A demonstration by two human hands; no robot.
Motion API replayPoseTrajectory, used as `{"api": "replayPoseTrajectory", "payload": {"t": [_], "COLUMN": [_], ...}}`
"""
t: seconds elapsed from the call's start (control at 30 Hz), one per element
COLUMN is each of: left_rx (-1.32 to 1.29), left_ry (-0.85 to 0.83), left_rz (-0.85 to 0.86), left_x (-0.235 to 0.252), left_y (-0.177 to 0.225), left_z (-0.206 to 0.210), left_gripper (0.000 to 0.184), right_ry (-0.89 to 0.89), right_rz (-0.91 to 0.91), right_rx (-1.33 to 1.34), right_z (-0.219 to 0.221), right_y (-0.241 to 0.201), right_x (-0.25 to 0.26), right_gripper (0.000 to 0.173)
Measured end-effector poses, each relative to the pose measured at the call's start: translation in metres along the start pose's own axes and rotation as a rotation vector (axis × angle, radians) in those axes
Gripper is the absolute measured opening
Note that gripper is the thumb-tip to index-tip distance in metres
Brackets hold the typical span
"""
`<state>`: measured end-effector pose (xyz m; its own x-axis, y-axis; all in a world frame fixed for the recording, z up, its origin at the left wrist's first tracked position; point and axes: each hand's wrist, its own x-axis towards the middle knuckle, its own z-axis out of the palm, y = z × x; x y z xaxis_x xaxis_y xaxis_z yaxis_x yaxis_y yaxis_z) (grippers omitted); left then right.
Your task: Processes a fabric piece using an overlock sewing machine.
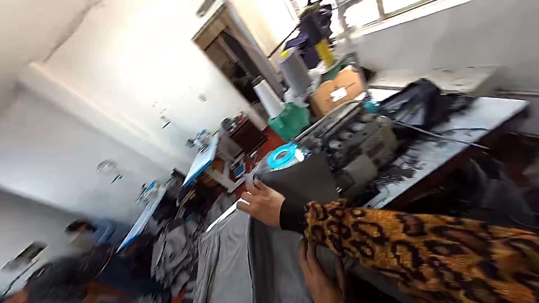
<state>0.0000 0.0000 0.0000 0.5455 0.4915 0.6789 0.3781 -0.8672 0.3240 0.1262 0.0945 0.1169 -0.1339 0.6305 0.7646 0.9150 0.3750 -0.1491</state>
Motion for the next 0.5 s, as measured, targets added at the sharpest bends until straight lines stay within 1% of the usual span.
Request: {"api": "replayPoseTrajectory", "payload": {"t": [0.03,0.07,0.1,0.13,0.17,0.2,0.23,0.27,0.3,0.33,0.37,0.4,0.43,0.47,0.5], "left_rx": [0.016,0.060,0.088,0.029,-0.066,-0.129,-0.166,-0.176,-0.179,-0.178,-0.174,-0.196,-0.224,-0.239,-0.229], "left_ry": [-0.191,-0.429,-0.499,-0.330,-0.037,0.141,0.235,0.278,0.290,0.268,0.220,0.126,-0.007,-0.147,-0.274], "left_rz": [-0.129,-0.301,-0.355,-0.260,-0.070,0.053,0.098,0.086,0.047,0.004,-0.019,-0.031,-0.053,-0.090,-0.133], "left_x": [0.010,0.029,0.038,0.028,0.013,0.011,0.018,0.030,0.046,0.066,0.087,0.108,0.128,0.146,0.159], "left_y": [0.005,0.016,0.013,-0.009,-0.046,-0.070,-0.080,-0.082,-0.081,-0.079,-0.079,-0.081,-0.085,-0.088,-0.091], "left_z": [0.013,0.014,0.022,0.041,0.073,0.096,0.106,0.106,0.101,0.095,0.089,0.085,0.081,0.080,0.079], "left_gripper": [0.055,0.057,0.057,0.056,0.055,0.055,0.054,0.053,0.053,0.051,0.045,0.037,0.034,0.039,0.049], "right_ry": [-0.051,0.036,0.201,0.351,0.455,0.513,0.501,0.428,0.301,0.146,0.004,-0.101,-0.173,-0.220,-0.252], "right_rz": [0.104,0.152,0.177,0.209,0.277,0.380,0.494,0.605,0.703,0.772,0.805,0.804,0.790,0.772,0.748], "right_rx": [0.085,0.096,0.045,0.028,0.033,0.043,0.065,0.103,0.167,0.250,0.316,0.352,0.395,0.450,0.518], "right_z": [0.005,0.007,0.010,0.010,0.006,0.001,-0.004,-0.009,-0.013,-0.017,-0.020,-0.021,-0.022,-0.022,-0.022], "right_y": [0.005,0.007,0.009,0.012,0.018,0.025,0.032,0.038,0.042,0.043,0.045,0.046,0.047,0.050,0.053], "right_x": [-0.012,-0.033,-0.060,-0.092,-0.126,-0.159,-0.188,-0.210,-0.225,-0.232,-0.233,-0.230,-0.224,-0.217,-0.210], "right_gripper": [0.038,0.036,0.031,0.026,0.021,0.020,0.020,0.022,0.023,0.024,0.026,0.026,0.026,0.026,0.027]}}
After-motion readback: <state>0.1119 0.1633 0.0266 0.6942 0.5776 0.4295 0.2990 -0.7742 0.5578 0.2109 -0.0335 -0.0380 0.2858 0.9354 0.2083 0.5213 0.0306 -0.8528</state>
